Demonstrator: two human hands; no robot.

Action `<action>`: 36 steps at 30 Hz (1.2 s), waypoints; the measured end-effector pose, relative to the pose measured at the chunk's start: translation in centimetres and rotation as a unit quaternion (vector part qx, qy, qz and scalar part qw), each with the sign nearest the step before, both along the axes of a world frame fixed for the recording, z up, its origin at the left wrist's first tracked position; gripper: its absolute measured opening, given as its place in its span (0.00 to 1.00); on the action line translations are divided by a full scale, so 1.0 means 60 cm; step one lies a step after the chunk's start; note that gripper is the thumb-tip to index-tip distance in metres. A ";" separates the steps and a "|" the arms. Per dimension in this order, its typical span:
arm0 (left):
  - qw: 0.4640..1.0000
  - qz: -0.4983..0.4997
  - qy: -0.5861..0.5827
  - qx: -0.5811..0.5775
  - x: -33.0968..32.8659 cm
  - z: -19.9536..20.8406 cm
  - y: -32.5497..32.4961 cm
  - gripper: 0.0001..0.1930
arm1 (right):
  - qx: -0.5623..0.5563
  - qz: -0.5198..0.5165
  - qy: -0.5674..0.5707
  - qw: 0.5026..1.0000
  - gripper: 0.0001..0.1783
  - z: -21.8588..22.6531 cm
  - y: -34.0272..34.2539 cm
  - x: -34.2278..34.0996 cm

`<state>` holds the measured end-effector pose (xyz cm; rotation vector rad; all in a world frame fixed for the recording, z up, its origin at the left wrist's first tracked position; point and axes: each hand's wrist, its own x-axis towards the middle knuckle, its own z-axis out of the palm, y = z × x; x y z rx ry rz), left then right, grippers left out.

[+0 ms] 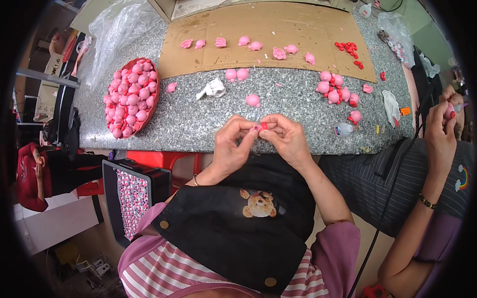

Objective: Assembling small pink plastic components using glue.

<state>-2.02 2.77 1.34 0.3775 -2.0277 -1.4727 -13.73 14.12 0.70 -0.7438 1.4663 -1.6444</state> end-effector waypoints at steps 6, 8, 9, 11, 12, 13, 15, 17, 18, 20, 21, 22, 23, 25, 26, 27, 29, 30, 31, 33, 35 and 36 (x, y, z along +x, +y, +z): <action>0.995 -0.048 0.026 0.089 -0.009 0.023 -0.017 0.04 | -0.012 0.005 -0.014 1.000 0.11 0.035 -0.003 -0.005; 0.996 -0.040 0.019 0.081 -0.006 0.025 -0.014 0.04 | 0.019 -0.019 0.015 1.000 0.11 0.043 0.001 0.003; 0.997 -0.032 0.008 0.072 -0.006 0.026 -0.012 0.03 | 0.020 -0.018 0.018 0.999 0.11 0.043 0.004 0.006; 0.997 -0.034 0.010 0.074 -0.006 0.028 -0.009 0.03 | 0.039 -0.049 0.099 0.993 0.11 0.041 0.007 0.012; 0.996 -0.038 0.009 0.074 -0.005 0.027 -0.008 0.03 | 0.047 -0.050 0.075 0.995 0.10 0.044 0.006 0.013; 0.996 -0.038 0.009 0.076 -0.005 0.023 -0.006 0.03 | 0.048 -0.050 0.075 0.995 0.10 0.040 0.006 0.012; 0.989 -0.037 -0.013 0.140 -0.008 0.010 -0.005 0.03 | 0.048 -0.041 0.043 0.997 0.10 0.030 0.007 0.010; 0.981 -0.062 -0.009 0.184 -0.008 0.003 -0.005 0.03 | 0.034 -0.029 0.032 0.998 0.10 0.029 0.013 0.007; 0.970 -0.088 -0.006 0.226 -0.008 0.002 -0.006 0.02 | 0.020 -0.016 0.022 0.999 0.10 0.029 0.016 0.007; 0.956 -0.130 -0.016 0.263 -0.010 0.004 -0.019 0.04 | 0.020 -0.038 0.016 0.999 0.10 0.037 0.017 0.014; 0.939 -0.171 -0.026 0.297 -0.012 0.006 -0.023 0.06 | 0.018 -0.059 0.011 0.998 0.10 0.040 0.017 0.017; 0.940 -0.166 -0.013 0.299 -0.013 0.011 -0.020 0.06 | 0.019 -0.059 0.012 0.998 0.10 0.041 0.018 0.018; 0.939 -0.168 -0.013 0.300 -0.013 0.011 -0.018 0.06 | 0.020 -0.069 0.016 0.997 0.11 0.039 0.020 0.023; 0.949 -0.151 -0.020 0.276 -0.013 0.010 -0.014 0.06 | 0.021 -0.080 0.019 0.996 0.11 0.034 0.022 0.025; 0.948 -0.154 -0.022 0.277 -0.015 0.008 -0.012 0.06 | 0.019 -0.083 0.017 0.996 0.11 0.030 0.023 0.024; 0.952 -0.149 -0.029 0.267 -0.017 0.007 -0.010 0.06 | 0.017 -0.086 0.015 0.996 0.10 0.026 0.025 0.024; 0.953 -0.157 -0.031 0.257 -0.022 0.000 -0.009 0.06 | 0.025 -0.091 0.001 0.996 0.10 0.018 0.030 0.021; 0.953 -0.158 -0.031 0.257 -0.025 -0.006 -0.010 0.06 | 0.031 -0.094 -0.012 0.995 0.10 0.016 0.031 0.019; 0.941 -0.178 -0.031 0.285 -0.029 -0.012 -0.012 0.09 | 0.031 -0.095 -0.012 0.995 0.10 0.013 0.032 0.020; 0.928 -0.201 -0.027 0.312 -0.037 -0.005 -0.010 0.12 | -0.017 -0.138 -0.118 0.983 0.10 0.010 0.036 0.018; 0.970 -0.174 0.011 0.169 -0.031 0.012 -0.008 0.19 | -0.027 -0.153 -0.169 0.973 0.10 0.016 0.041 0.019; 0.985 -0.162 0.005 0.052 -0.029 0.010 -0.007 0.25 | -0.038 -0.167 -0.222 0.960 0.10 0.019 0.044 0.020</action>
